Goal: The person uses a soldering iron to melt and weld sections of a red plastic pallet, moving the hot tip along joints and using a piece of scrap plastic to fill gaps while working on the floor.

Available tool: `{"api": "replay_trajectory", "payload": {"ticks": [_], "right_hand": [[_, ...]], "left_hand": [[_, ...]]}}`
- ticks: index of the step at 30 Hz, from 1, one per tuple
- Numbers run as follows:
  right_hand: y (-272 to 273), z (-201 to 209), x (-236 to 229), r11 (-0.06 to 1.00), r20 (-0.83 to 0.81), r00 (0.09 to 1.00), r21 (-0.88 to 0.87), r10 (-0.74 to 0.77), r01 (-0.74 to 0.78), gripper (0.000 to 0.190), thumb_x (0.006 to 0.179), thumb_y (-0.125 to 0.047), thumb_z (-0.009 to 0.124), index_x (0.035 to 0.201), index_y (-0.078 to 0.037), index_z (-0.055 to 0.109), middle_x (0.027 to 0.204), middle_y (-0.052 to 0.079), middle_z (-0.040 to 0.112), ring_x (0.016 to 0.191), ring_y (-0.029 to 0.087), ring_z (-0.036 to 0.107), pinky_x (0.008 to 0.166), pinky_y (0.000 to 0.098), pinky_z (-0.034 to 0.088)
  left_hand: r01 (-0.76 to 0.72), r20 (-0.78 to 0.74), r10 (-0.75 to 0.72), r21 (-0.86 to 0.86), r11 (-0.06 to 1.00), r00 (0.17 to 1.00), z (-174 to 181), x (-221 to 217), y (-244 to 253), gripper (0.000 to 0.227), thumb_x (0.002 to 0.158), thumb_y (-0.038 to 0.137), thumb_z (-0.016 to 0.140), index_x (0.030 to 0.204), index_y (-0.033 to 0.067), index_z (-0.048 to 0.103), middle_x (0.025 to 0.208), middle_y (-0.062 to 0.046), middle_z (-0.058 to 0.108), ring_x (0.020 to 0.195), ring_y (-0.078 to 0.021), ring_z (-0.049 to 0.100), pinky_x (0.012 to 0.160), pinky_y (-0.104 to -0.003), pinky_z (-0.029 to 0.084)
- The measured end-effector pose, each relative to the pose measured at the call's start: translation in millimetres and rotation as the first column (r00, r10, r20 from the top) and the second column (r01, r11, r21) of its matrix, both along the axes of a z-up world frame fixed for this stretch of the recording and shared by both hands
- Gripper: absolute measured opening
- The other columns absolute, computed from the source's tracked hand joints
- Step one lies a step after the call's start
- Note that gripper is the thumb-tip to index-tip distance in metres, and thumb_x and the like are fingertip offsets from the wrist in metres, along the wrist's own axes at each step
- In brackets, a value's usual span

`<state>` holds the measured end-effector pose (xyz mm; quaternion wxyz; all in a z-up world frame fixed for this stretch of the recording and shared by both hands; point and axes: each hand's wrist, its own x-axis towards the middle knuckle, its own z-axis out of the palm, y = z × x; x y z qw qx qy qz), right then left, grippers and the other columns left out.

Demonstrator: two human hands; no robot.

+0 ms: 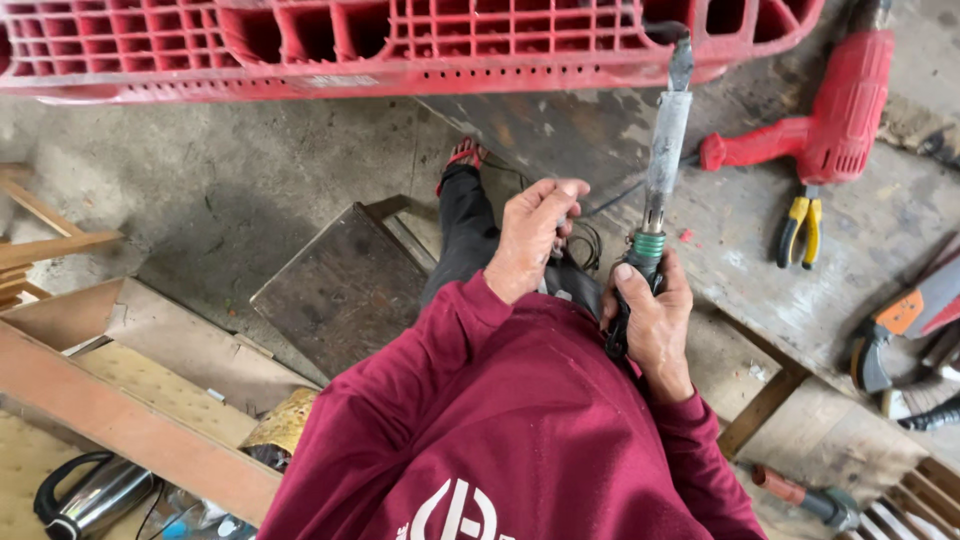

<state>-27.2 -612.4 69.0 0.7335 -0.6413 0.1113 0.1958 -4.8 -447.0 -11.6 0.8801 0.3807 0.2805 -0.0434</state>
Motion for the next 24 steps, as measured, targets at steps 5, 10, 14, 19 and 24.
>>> {"api": "replay_trajectory", "payload": {"ticks": [5,10,14,19,24], "right_hand": [[24.1,5.9,18.8,0.999,0.026,0.999,-0.031,0.027,-0.026,0.030,0.098,-0.009,0.064,0.125,-0.006,0.052,0.076,0.003,0.059,0.054,0.012,0.056,0.045,0.0280,0.047],[63.1,5.4,59.0,0.997,0.062,0.997,-0.068,0.037,-0.033,0.034,0.097,-0.009,0.064,0.128,-0.005,0.052,0.076,0.004,0.060,0.053,0.012,0.055,0.046,0.0278,0.046],[89.5,10.9,75.4,0.998,0.013,1.000,-0.058,-0.007,0.008,0.035,0.098,-0.010,0.065,0.129,-0.001,0.050,0.078,0.007,0.059,0.054,0.014,0.056,0.046,0.0290,0.048],[115.8,11.6,113.1,0.997,0.046,0.998,0.052,-0.052,0.050,0.040,0.097,-0.010,0.065,0.132,-0.002,0.049,0.083,0.008,0.060,0.056,0.014,0.057,0.047,0.0297,0.049],[107.8,2.9,122.3,1.000,0.049,0.999,0.005,-0.006,0.006,0.039,0.098,-0.009,0.065,0.133,-0.002,0.050,0.084,0.007,0.060,0.057,0.014,0.056,0.047,0.0296,0.050]], "left_hand": [[-0.028,0.015,0.027,0.077,0.997,1.000,28.1,12.4,18.3,0.022,0.095,0.019,0.071,0.113,0.0054,0.070,0.081,0.005,0.058,0.063,-0.0030,0.049,0.052,-0.020,0.040],[-0.024,0.098,0.013,0.112,0.993,0.995,47.6,39.8,56.5,0.038,0.083,0.010,0.069,0.120,0.0102,0.063,0.082,0.005,0.060,0.063,-0.0048,0.051,0.053,-0.021,0.043],[0.034,-0.054,-0.005,0.549,0.835,0.999,18.8,36.6,90.0,0.022,0.089,0.018,0.073,0.105,0.0042,0.067,0.078,-0.002,0.064,0.070,-0.0116,0.059,0.061,-0.027,0.050],[0.633,-0.676,-0.215,0.737,-0.239,0.705,-49.0,60.5,167.5,0.037,0.111,0.033,0.050,0.093,0.0067,0.069,0.088,-0.014,0.071,0.075,-0.0322,0.071,0.065,-0.047,0.058],[0.229,-0.370,-0.127,0.773,-0.592,0.920,-94.0,61.1,182.2,0.020,0.080,0.018,0.059,0.092,0.0091,0.072,0.087,-0.014,0.073,0.078,-0.0361,0.073,0.059,-0.051,0.058]]}}
